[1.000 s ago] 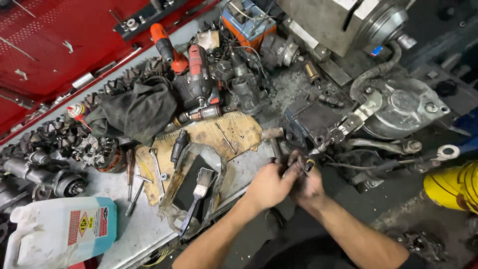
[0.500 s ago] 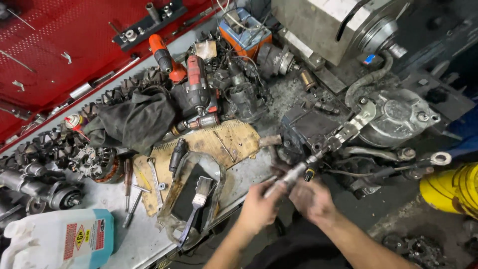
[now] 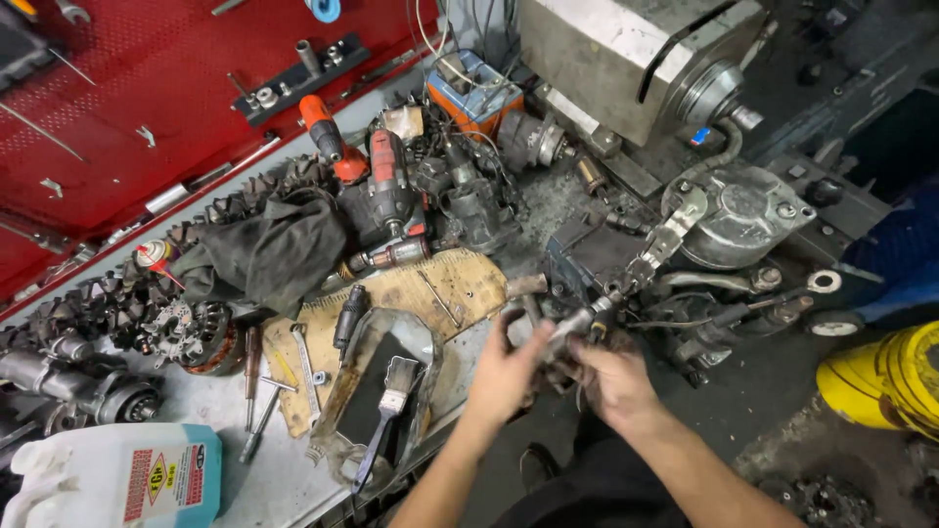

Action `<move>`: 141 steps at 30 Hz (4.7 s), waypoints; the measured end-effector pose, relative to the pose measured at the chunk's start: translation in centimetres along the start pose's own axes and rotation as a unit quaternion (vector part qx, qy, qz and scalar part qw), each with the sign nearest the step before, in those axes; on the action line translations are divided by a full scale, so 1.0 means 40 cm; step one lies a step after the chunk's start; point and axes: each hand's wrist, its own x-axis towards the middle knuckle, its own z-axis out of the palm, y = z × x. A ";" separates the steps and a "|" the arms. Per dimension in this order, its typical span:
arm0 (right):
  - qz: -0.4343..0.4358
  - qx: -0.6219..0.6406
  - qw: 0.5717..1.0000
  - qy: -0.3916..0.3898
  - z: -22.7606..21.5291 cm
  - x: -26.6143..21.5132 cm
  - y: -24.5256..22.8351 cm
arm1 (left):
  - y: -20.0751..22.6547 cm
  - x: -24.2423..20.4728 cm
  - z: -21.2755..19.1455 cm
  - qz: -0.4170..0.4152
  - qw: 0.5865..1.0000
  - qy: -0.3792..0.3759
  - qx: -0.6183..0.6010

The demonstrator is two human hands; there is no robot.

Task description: The person repeatedly picks up small cylindrical metal parts from a cluttered workbench, inserts them into a larger mechanical assembly, and uses a socket wrench to tighten them. The person also handles a white plastic jug and various tools on the bench.

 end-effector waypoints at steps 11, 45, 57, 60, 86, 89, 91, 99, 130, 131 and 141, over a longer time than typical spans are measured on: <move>0.002 -0.102 0.965 0.241 0.001 0.046 0.040 | 0.034 -0.045 0.001 -0.082 0.993 -0.013 0.084; 0.084 0.018 0.995 -0.050 -0.012 0.038 0.010 | -0.037 -0.002 -0.010 -0.073 0.985 -0.028 -0.156; -0.007 -0.033 0.999 -0.023 0.034 0.017 0.017 | -0.126 0.025 -0.009 0.129 0.975 0.050 0.173; -0.012 0.010 0.999 -0.028 0.068 -0.005 -0.026 | -0.027 -0.013 -0.019 -0.144 0.968 -0.084 -0.186; 0.104 -0.227 0.965 0.077 -0.439 -0.170 0.038 | -0.182 0.094 -0.291 0.083 0.861 0.213 -0.455; 0.113 -0.310 0.941 0.075 -0.323 -0.126 0.060 | -0.194 0.041 -0.312 0.115 0.850 0.265 -0.440; 0.105 -0.336 0.935 0.046 -0.247 -0.064 0.083 | -0.212 0.004 -0.305 0.120 0.847 0.291 -0.429; 0.006 -0.750 0.653 -0.106 0.052 0.200 0.209 | -0.466 -0.147 -0.165 -0.030 0.926 0.230 -0.297; 0.279 -0.492 0.820 -0.090 -0.173 0.036 0.048 | -0.440 -0.289 -0.566 0.136 0.755 0.564 0.305; 0.281 -0.492 0.824 -0.022 -0.201 0.024 0.038 | -0.458 -0.289 -0.622 0.097 0.753 0.575 0.306; 0.314 -0.488 0.797 0.167 -0.461 0.004 0.059 | -0.519 -0.101 -0.936 -0.019 0.725 0.542 0.424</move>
